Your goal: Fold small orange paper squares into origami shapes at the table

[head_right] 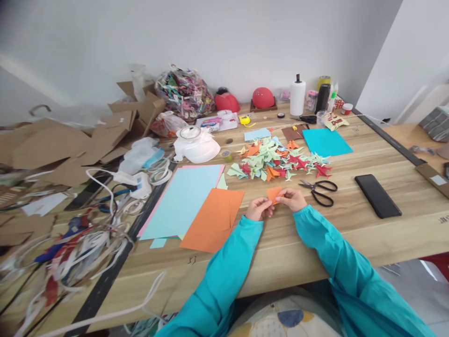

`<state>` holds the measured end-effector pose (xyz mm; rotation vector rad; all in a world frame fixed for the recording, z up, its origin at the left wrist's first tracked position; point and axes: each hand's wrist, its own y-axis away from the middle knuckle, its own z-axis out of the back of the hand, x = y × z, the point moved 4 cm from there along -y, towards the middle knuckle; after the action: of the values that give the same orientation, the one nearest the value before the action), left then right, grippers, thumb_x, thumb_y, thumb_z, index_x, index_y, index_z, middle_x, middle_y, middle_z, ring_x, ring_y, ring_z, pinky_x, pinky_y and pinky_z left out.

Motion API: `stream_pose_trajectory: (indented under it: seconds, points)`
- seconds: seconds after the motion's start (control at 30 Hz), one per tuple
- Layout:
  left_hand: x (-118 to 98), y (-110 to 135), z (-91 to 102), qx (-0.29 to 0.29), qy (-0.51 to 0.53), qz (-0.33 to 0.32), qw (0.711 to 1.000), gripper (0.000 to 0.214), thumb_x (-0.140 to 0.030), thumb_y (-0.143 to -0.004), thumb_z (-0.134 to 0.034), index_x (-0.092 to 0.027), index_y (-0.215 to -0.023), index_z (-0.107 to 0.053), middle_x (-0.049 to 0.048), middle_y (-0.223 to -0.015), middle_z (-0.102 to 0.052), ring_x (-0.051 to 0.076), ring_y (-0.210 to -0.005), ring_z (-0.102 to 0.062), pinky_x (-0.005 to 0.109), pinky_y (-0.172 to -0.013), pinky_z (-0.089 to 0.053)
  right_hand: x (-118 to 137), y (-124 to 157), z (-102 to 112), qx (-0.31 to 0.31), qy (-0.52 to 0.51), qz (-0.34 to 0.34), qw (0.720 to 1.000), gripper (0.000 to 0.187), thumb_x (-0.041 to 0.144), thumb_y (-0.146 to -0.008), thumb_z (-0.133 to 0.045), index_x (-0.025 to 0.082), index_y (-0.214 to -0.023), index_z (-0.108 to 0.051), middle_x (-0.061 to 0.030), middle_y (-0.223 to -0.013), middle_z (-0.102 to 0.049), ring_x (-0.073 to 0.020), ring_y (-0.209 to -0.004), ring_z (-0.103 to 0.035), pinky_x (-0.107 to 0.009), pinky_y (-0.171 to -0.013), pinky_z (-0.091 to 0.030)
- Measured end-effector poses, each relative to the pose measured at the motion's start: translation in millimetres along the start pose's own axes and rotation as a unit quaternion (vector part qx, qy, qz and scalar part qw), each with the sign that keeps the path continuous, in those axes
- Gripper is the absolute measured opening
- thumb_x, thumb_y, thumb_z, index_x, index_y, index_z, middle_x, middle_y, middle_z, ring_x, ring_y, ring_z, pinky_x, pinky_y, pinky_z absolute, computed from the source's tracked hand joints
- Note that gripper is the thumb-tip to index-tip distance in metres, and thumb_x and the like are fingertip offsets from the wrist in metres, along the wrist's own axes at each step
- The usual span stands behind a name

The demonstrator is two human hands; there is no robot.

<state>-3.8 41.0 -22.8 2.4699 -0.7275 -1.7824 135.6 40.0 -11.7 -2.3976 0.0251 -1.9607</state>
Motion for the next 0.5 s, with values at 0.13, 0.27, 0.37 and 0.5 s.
stream_pose_trajectory:
  seconds: [0.13, 0.27, 0.37, 0.5]
  points:
    - [-0.7, -1.8, 2.3, 0.025, -0.006, 0.014, 1.0, 0.034, -0.041, -0.052, -0.07, -0.012, -0.059, -0.054, 0.0047, -0.053, -0.062, 0.011, -0.037, -0.053, 0.022, -0.034, -0.038, 0.3, 0.6, -1.5, 0.011, 0.004, 0.004, 1.0, 0.025, 0.031, -0.049, -0.078, 0.017, -0.06, -0.061, 0.0012, -0.061, -0.062, -0.0107, -0.054, -0.056, -0.026, -0.053, -0.048]
    - [-2.8, -1.0, 3.7, 0.038, -0.046, 0.0, 0.998, 0.031, -0.038, -0.054, -0.07, -0.012, -0.059, -0.055, 0.0049, -0.055, -0.062, 0.011, -0.038, -0.053, 0.021, -0.034, -0.038, -0.7, 0.9, -1.0, 0.007, 0.008, 0.003, 1.0, 0.025, 0.031, -0.051, -0.077, 0.017, -0.062, -0.061, 0.0015, -0.06, -0.062, -0.0105, -0.053, -0.055, -0.025, -0.051, -0.047]
    - [-4.1, 0.5, 3.0, 0.046, -0.055, 0.004, 0.997, 0.033, -0.039, -0.053, -0.071, -0.011, -0.061, -0.055, 0.0045, -0.055, -0.061, 0.01, -0.038, -0.053, 0.02, -0.033, -0.038, -1.3, 0.6, -0.6, 0.01, 0.006, 0.002, 1.0, 0.023, 0.03, -0.052, -0.077, 0.018, -0.063, -0.061, 0.0017, -0.059, -0.062, -0.0103, -0.052, -0.055, -0.024, -0.05, -0.047]
    - [-8.1, 3.6, -0.3, 0.058, -0.078, -0.003, 0.995, 0.034, -0.039, -0.054, -0.071, -0.012, -0.062, -0.053, 0.0027, -0.055, -0.06, 0.01, -0.039, -0.053, 0.02, -0.034, -0.04, -2.9, -0.3, 1.0, 0.004, -0.006, -0.001, 1.0, 0.025, 0.027, -0.049, -0.079, 0.018, -0.065, -0.062, 0.0014, -0.062, -0.064, -0.0115, -0.055, -0.058, -0.026, -0.054, -0.049]
